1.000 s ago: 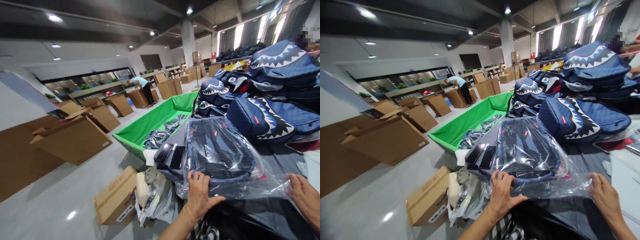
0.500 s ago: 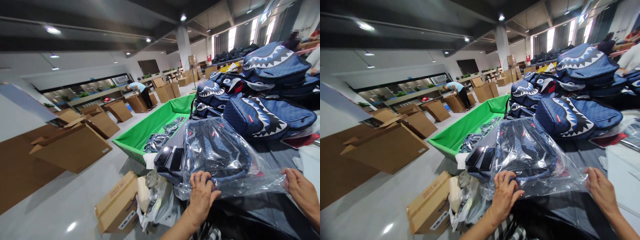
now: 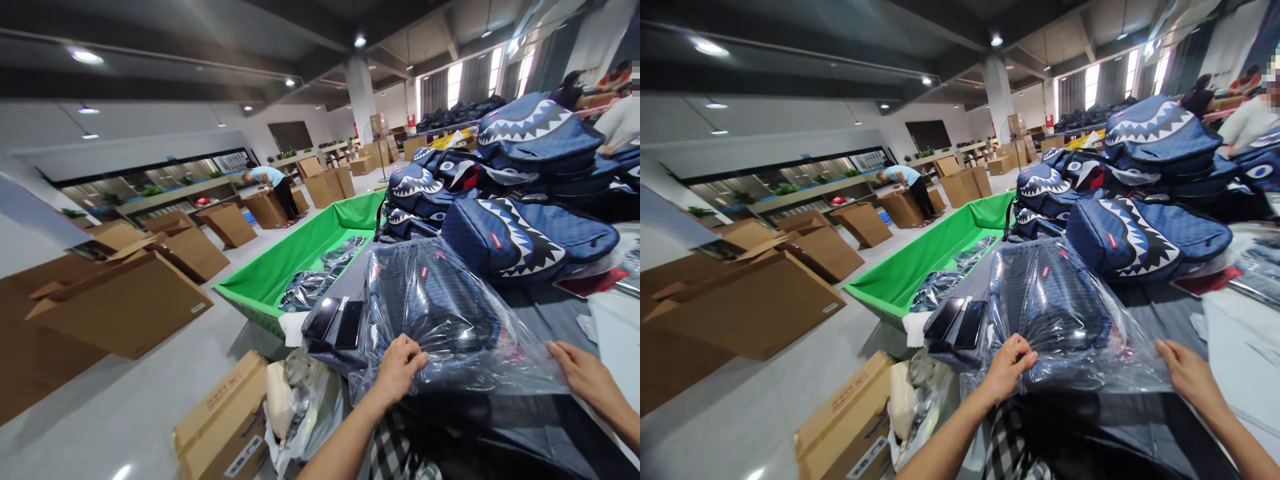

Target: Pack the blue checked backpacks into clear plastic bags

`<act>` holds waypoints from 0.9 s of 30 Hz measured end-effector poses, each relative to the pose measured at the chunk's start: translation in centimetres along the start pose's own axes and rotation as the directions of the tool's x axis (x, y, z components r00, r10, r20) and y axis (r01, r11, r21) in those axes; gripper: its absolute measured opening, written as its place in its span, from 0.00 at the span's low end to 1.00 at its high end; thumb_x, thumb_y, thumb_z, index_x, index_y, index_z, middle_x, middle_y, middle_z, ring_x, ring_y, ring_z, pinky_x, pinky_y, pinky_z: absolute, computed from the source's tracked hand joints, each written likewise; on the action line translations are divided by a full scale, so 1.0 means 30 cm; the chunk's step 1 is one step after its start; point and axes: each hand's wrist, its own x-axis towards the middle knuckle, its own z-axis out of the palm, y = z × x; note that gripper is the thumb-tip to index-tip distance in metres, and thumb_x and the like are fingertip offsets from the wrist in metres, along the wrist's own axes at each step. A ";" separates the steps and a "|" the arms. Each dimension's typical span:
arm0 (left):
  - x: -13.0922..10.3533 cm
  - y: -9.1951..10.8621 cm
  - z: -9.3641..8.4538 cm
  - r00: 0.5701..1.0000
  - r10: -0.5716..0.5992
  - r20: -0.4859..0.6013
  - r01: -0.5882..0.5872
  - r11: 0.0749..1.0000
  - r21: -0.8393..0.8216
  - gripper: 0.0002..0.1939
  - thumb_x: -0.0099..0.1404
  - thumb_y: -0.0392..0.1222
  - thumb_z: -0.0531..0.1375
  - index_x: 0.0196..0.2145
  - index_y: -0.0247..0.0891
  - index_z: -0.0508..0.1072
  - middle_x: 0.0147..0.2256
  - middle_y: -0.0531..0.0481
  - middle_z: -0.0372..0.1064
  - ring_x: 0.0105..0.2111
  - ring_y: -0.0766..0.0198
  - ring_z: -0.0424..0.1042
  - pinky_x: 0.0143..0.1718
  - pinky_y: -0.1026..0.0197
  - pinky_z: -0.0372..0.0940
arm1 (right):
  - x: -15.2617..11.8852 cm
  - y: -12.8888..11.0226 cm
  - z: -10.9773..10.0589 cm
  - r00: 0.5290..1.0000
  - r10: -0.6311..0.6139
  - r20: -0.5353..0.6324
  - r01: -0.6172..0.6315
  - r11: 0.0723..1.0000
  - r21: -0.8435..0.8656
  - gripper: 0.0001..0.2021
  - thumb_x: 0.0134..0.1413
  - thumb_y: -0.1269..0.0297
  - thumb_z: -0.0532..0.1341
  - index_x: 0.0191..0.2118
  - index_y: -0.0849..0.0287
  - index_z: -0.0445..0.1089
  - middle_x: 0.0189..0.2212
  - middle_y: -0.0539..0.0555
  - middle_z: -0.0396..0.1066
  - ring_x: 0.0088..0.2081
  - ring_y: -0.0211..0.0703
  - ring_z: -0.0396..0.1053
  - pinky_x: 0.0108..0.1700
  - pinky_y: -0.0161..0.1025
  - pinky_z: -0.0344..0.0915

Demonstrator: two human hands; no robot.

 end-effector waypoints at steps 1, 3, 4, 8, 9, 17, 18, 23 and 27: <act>-0.005 0.001 0.005 1.000 0.004 -0.016 -0.004 1.000 0.024 0.13 0.67 0.43 0.59 0.25 0.38 0.68 0.34 0.53 0.63 0.39 0.62 0.67 0.42 0.59 0.58 | 0.006 -0.003 -0.003 0.999 0.011 0.044 -0.012 1.000 0.016 0.24 0.43 0.39 0.44 0.20 0.51 0.66 0.19 0.58 0.72 0.28 0.59 0.73 0.33 0.47 0.67; -0.014 0.006 0.012 0.999 0.012 -0.044 -0.009 0.998 0.062 0.13 0.68 0.44 0.58 0.26 0.39 0.68 0.35 0.52 0.64 0.40 0.61 0.67 0.43 0.58 0.58 | 0.012 -0.007 -0.008 0.994 0.030 0.110 -0.036 0.998 0.049 0.24 0.42 0.38 0.45 0.19 0.52 0.65 0.19 0.59 0.71 0.29 0.60 0.73 0.34 0.48 0.65; -0.016 0.008 0.015 0.999 0.015 -0.051 -0.011 0.997 0.075 0.14 0.68 0.45 0.58 0.26 0.39 0.67 0.35 0.52 0.65 0.40 0.60 0.67 0.43 0.58 0.58 | 0.012 -0.007 -0.010 0.991 0.046 0.126 -0.054 0.997 0.063 0.25 0.42 0.38 0.45 0.18 0.53 0.65 0.18 0.59 0.70 0.28 0.59 0.72 0.33 0.47 0.64; -0.026 0.012 0.024 0.997 0.038 -0.060 -0.034 0.997 0.075 0.15 0.70 0.45 0.55 0.26 0.39 0.66 0.34 0.52 0.64 0.38 0.62 0.68 0.41 0.59 0.58 | 0.004 0.017 -0.011 0.967 0.122 0.223 -0.156 0.977 0.143 0.28 0.39 0.34 0.48 0.21 0.55 0.68 0.16 0.57 0.67 0.23 0.53 0.66 0.27 0.44 0.59; -0.029 0.010 0.028 0.996 0.049 -0.069 -0.043 0.996 0.077 0.15 0.71 0.45 0.54 0.27 0.40 0.66 0.34 0.52 0.64 0.37 0.62 0.68 0.41 0.59 0.58 | 0.003 0.025 -0.008 0.965 0.118 0.233 -0.160 0.972 0.171 0.27 0.38 0.35 0.50 0.21 0.55 0.68 0.17 0.57 0.67 0.23 0.53 0.65 0.26 0.44 0.58; -0.022 -0.014 0.034 0.994 0.082 -0.077 -0.071 0.988 0.134 0.15 0.71 0.49 0.53 0.28 0.40 0.68 0.37 0.49 0.66 0.43 0.58 0.67 0.47 0.55 0.61 | -0.035 0.003 -0.049 0.971 0.150 0.186 -0.214 0.891 0.401 0.26 0.40 0.34 0.53 0.29 0.54 0.66 0.22 0.56 0.68 0.27 0.53 0.69 0.30 0.46 0.65; -0.015 -0.012 0.031 0.994 0.081 -0.069 -0.072 0.989 0.127 0.16 0.71 0.49 0.53 0.28 0.40 0.68 0.37 0.49 0.66 0.43 0.57 0.67 0.48 0.54 0.61 | -0.055 0.011 -0.094 0.971 0.195 0.141 -0.238 0.865 0.442 0.27 0.38 0.35 0.55 0.33 0.55 0.68 0.26 0.59 0.71 0.31 0.55 0.71 0.33 0.46 0.67; -0.008 0.007 0.024 0.999 0.038 -0.005 -0.037 0.996 0.078 0.21 0.67 0.58 0.51 0.25 0.41 0.68 0.35 0.48 0.67 0.40 0.55 0.69 0.48 0.51 0.64 | -0.239 0.204 -0.435 0.838 0.468 -0.281 -0.398 0.876 0.274 0.28 0.32 0.37 0.55 0.34 0.54 0.68 0.30 0.62 0.73 0.37 0.61 0.73 0.40 0.50 0.67; 0.010 -0.080 0.009 0.999 0.010 0.052 -0.014 0.996 0.089 0.23 0.65 0.63 0.52 0.31 0.44 0.74 0.37 0.49 0.69 0.43 0.53 0.72 0.52 0.51 0.66 | -0.430 0.451 -0.667 0.651 0.530 -0.544 -0.601 0.797 0.059 0.25 0.39 0.40 0.51 0.33 0.55 0.68 0.33 0.66 0.74 0.36 0.62 0.72 0.34 0.49 0.64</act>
